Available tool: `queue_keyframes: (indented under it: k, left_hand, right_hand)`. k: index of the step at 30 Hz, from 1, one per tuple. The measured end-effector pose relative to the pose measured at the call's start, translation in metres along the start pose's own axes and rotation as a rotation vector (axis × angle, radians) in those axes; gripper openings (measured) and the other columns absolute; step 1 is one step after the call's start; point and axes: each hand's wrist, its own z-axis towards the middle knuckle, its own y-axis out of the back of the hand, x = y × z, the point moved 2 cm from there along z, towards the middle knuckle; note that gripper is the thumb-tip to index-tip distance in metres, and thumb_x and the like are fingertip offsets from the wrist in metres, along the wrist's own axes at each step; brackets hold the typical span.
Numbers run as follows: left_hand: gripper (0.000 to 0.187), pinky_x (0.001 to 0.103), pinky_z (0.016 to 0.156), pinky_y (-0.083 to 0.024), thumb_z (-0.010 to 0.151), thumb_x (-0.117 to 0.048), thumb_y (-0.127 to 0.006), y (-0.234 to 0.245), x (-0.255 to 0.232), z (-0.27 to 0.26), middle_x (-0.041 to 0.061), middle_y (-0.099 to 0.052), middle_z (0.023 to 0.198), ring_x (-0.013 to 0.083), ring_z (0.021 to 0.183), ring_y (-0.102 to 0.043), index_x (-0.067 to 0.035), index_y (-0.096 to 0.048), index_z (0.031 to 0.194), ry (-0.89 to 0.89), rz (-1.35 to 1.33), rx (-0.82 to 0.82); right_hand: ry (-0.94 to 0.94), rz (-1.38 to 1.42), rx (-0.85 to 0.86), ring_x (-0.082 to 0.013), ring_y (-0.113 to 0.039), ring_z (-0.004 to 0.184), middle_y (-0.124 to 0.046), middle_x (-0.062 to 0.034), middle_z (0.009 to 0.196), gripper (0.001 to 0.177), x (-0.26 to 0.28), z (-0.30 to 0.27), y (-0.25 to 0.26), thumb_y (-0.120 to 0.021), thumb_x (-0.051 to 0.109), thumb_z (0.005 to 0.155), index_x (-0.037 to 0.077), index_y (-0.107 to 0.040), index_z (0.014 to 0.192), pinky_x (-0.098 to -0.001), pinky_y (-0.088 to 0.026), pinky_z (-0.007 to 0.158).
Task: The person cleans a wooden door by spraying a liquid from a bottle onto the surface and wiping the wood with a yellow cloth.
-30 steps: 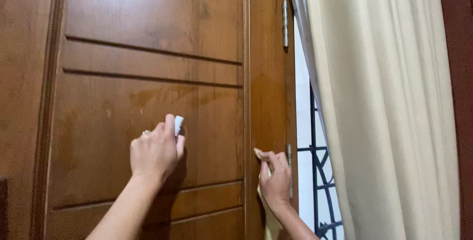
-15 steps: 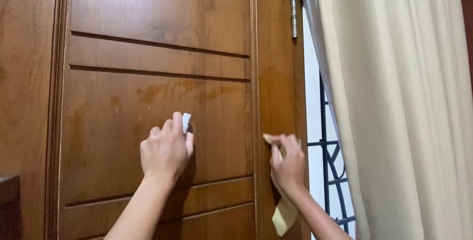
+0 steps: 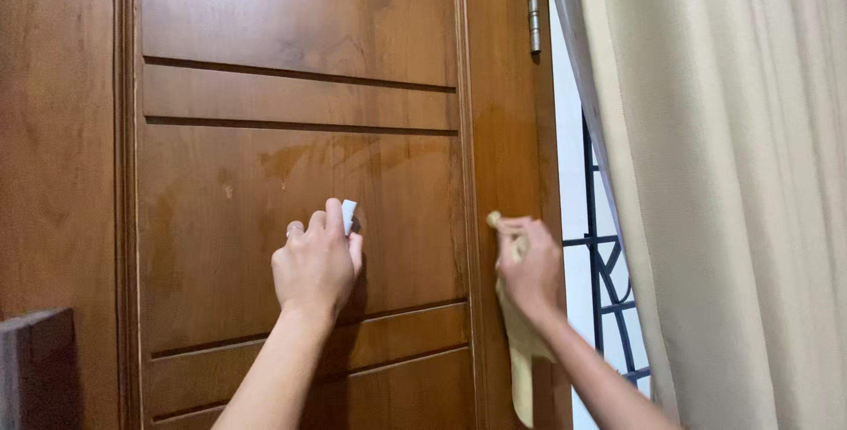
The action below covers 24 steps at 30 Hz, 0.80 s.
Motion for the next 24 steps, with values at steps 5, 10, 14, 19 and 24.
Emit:
queue_keyframes:
  k: [5, 10, 14, 19, 24]
  left_hand:
    - [0.039, 0.042, 0.054, -0.061, 0.086, -0.043, -0.07, -0.004, 0.003, -0.003, 0.004, -0.068, 0.089, 0.0284, 0.087, -0.07, -0.014, -0.053, 0.106, -0.034, 0.001, 0.005]
    - [0.039, 0.043, 0.053, -0.06, 0.086, -0.042, -0.07, -0.006, 0.009, -0.003, 0.004, -0.068, 0.091, 0.0275, 0.085, -0.07, -0.014, -0.054, 0.108, -0.044, -0.005, -0.044]
    - [0.038, 0.041, 0.053, -0.061, 0.086, -0.041, -0.07, -0.005, 0.009, -0.005, 0.003, -0.067, 0.092, 0.0265, 0.085, -0.07, -0.015, -0.054, 0.109, -0.056, -0.017, -0.048]
    - [0.037, 0.04, 0.054, -0.061, 0.088, -0.043, -0.069, -0.003, 0.008, -0.006, 0.003, -0.067, 0.091, 0.0255, 0.088, -0.07, -0.015, -0.053, 0.107, -0.029, -0.002, 0.021]
    - [0.039, 0.039, 0.052, -0.062, 0.087, -0.043, -0.069, -0.002, 0.008, -0.003, 0.003, -0.067, 0.091, 0.0257, 0.087, -0.071, -0.014, -0.052, 0.107, -0.027, 0.0, 0.023]
  right_hand:
    - [0.385, -0.089, -0.034, -0.0222, -0.064, 0.074, -0.066, -0.0086, 0.087, 0.016, -0.002, -0.054, 0.021, -0.069, 0.011, 0.087, 0.012, -0.076, 0.102, -0.0371, -0.051, 0.065]
    - [0.205, -0.192, 0.032, -0.028, -0.067, 0.078, -0.067, -0.009, 0.093, 0.014, -0.008, -0.031, 0.033, -0.065, 0.012, 0.092, 0.012, -0.074, 0.104, -0.0396, -0.053, 0.068]
    - [0.269, -0.094, -0.293, -0.0259, -0.066, 0.086, -0.068, -0.0094, 0.097, 0.006, -0.006, 0.004, 0.027, -0.068, 0.012, 0.094, 0.008, -0.071, 0.099, -0.0409, -0.053, 0.075]
    - [0.066, -0.084, -0.065, -0.0181, -0.061, 0.068, -0.063, -0.0054, 0.088, 0.008, -0.018, 0.004, -0.007, -0.063, 0.012, 0.099, 0.013, -0.069, 0.104, -0.0337, -0.049, 0.062]
    - [0.287, -0.143, 0.207, -0.0138, -0.062, 0.065, -0.063, 0.0025, 0.089, 0.018, -0.044, -0.043, 0.007, -0.062, 0.011, 0.091, 0.02, -0.071, 0.104, -0.0266, -0.054, 0.053]
